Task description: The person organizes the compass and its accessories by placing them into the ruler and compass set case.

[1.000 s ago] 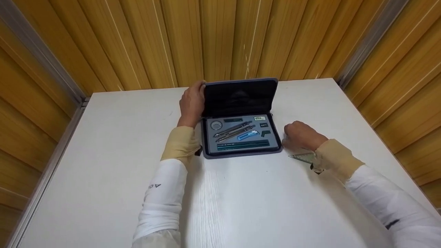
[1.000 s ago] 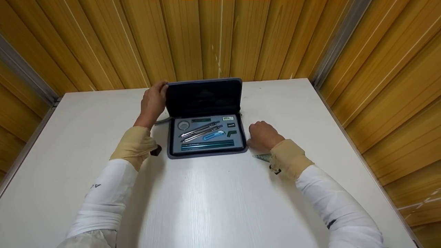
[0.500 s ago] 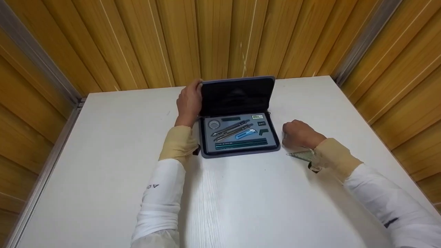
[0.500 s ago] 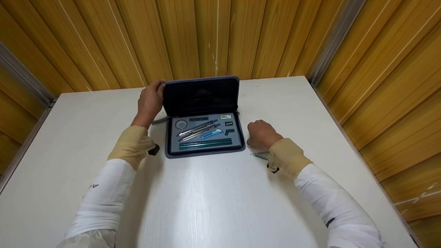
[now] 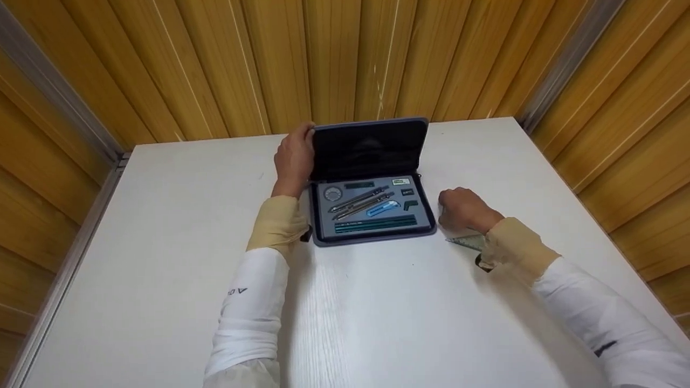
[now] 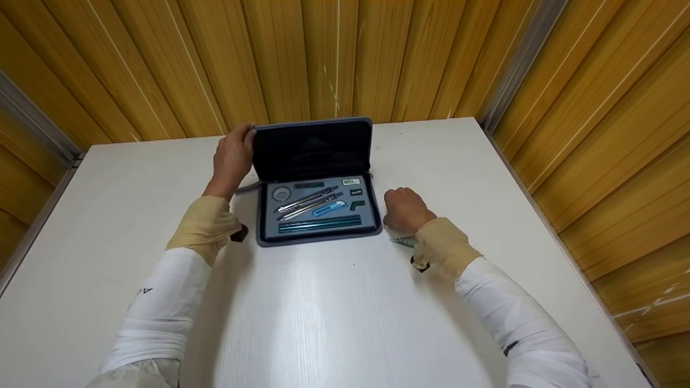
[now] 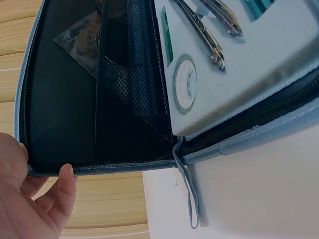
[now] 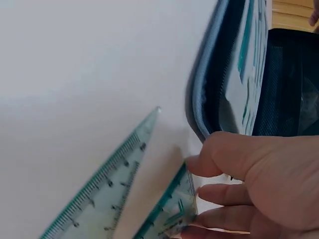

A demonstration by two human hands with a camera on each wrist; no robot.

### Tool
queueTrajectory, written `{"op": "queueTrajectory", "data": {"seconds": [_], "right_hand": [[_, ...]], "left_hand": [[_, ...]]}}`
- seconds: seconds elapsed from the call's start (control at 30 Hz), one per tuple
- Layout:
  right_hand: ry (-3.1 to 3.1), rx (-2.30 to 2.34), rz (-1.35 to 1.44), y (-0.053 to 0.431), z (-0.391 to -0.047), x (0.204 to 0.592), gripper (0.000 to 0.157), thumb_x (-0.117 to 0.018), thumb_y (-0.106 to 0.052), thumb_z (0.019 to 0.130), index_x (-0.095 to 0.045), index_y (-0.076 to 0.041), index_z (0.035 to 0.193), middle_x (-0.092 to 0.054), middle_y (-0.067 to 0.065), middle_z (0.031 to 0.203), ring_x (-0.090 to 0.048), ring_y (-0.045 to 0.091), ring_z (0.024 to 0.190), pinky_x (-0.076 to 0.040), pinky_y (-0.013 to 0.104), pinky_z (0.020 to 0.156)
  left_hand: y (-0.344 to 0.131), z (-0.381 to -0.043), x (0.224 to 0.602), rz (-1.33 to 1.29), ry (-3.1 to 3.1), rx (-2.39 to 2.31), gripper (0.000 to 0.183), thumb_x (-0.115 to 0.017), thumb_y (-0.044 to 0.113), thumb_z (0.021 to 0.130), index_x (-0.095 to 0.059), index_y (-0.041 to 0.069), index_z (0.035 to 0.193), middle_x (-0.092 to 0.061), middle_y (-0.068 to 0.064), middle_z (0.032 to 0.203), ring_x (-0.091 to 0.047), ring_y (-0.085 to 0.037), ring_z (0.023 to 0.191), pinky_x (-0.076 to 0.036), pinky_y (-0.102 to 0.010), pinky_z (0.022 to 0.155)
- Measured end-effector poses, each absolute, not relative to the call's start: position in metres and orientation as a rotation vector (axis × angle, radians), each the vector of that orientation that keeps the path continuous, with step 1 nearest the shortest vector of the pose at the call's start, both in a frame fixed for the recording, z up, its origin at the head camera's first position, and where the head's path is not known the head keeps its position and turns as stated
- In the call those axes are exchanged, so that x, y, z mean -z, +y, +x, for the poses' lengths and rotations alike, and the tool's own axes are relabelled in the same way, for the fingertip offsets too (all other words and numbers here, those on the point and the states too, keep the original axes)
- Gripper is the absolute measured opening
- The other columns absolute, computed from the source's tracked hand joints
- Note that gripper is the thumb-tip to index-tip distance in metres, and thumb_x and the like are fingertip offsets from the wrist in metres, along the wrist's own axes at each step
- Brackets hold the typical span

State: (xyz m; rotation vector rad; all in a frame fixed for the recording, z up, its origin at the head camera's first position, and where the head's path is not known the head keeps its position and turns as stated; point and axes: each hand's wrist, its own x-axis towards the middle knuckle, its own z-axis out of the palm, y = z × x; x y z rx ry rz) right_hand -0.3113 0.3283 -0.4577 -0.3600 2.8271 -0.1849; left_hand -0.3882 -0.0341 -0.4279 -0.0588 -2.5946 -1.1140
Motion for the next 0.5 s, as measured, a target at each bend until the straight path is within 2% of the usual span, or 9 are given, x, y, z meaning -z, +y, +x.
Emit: {"op": "queueTrajectory", "data": {"seconds": [0.23, 0.37, 0.5], "right_hand": [[2.931, 0.159, -0.542, 0.327, -0.303, 0.471, 0.02, -0.068, -0.001, 0.082, -0.066, 0.011, 0.097, -0.067, 0.02, 0.085, -0.061, 0.031, 0.077, -0.054, 0.05, 0.076], [2.96, 0.144, -0.727, 0.33, -0.295, 0.475, 0.015, -0.061, 0.005, 0.087, -0.065, 0.014, 0.099, -0.068, 0.031, 0.098, -0.068, 0.04, 0.086, -0.057, 0.052, 0.079], [3.052, 0.222, -0.932, 0.336, -0.29, 0.48, 0.013, -0.056, 0.017, 0.091, -0.061, 0.017, 0.104, -0.066, 0.034, 0.103, -0.071, 0.043, 0.088, -0.06, 0.045, 0.071]], "left_hand": [[-0.036, -0.387, 0.431, -0.059, -2.572, 1.125, 0.029, -0.047, 0.024, 0.112, -0.068, 0.015, 0.129, -0.072, -0.006, 0.121, -0.068, -0.026, 0.109, -0.054, -0.047, 0.087], [-0.036, -0.384, 0.433, -0.064, -2.585, 1.12, 0.029, -0.047, 0.024, 0.112, -0.068, 0.015, 0.13, -0.072, -0.006, 0.121, -0.068, -0.026, 0.108, -0.054, -0.046, 0.086], [-0.038, -0.382, 0.432, -0.062, -2.599, 1.082, 0.031, -0.046, 0.025, 0.112, -0.067, 0.016, 0.133, -0.072, -0.006, 0.123, -0.068, -0.027, 0.109, -0.054, -0.047, 0.085]]}}
